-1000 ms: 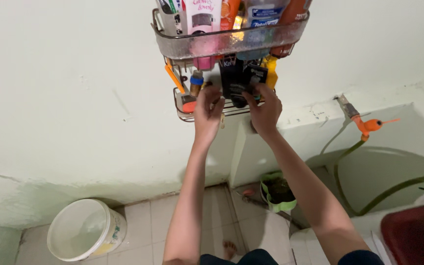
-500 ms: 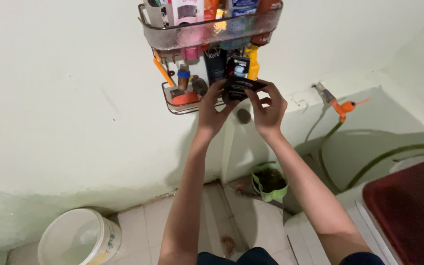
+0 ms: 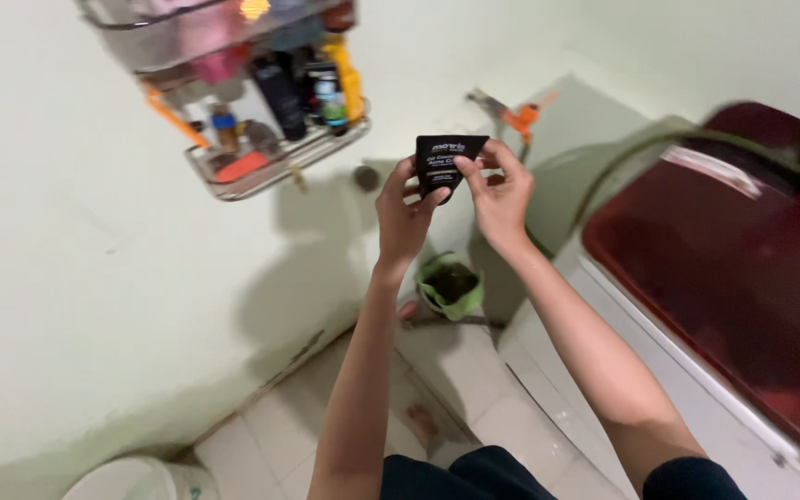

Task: The person moves various toiletries from a wall-mounted rack onto the top of a washing machine. They handle bottles, tubes, and small containers one by one, placing them on the surface.

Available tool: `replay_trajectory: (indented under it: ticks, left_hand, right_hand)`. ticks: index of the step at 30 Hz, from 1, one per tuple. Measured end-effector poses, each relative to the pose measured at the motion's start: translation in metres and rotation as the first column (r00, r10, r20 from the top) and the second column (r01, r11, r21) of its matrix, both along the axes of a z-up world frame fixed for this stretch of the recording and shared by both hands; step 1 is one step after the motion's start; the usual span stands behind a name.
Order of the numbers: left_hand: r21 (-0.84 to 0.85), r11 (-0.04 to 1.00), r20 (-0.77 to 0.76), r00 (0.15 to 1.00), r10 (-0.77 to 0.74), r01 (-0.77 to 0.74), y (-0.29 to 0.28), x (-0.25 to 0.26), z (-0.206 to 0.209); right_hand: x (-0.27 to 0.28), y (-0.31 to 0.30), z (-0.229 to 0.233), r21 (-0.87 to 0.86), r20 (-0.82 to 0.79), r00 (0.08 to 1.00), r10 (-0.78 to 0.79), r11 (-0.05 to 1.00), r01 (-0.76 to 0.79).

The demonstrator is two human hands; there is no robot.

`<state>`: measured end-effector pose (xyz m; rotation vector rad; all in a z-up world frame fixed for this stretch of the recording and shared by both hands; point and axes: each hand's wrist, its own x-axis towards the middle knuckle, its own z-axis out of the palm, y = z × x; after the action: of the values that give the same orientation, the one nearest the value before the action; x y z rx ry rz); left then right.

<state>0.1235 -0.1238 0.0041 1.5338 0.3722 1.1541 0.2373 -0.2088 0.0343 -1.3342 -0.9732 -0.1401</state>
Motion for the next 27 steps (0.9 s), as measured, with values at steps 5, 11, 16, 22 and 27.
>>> replay_trajectory:
  ticks: [5,11,16,22,27]
  left_hand:
    - [0.105,0.989,-0.001,0.995,-0.103,0.103,-0.053,0.038,-0.015]
    - [-0.018,0.931,0.069,0.929,-0.363,0.365,-0.109,0.092,-0.028]
    - [-0.075,0.906,-0.093,0.902,-0.422,0.416,-0.149,0.145,-0.039]
    - [-0.028,0.837,-0.102,0.832,-0.546,0.546,-0.193,0.225,-0.050]
    - [0.187,0.823,-0.024,0.840,-0.543,0.537,-0.236,0.293,-0.047]
  right_hand:
    - [0.023,-0.064,-0.009,0.016,0.025,0.993,-0.113,0.994,0.112]
    - [0.058,-0.143,-0.025,-0.070,-0.119,0.978,-0.171,0.984,0.163]
    - [0.088,-0.205,-0.039,-0.184,-0.186,0.964,-0.191,0.970,0.157]
    - [0.142,-0.267,-0.037,-0.216,-0.104,0.940,-0.324,0.930,0.297]
    - [0.192,-0.309,-0.031,-0.222,-0.078,0.904,-0.421,0.891,0.396]
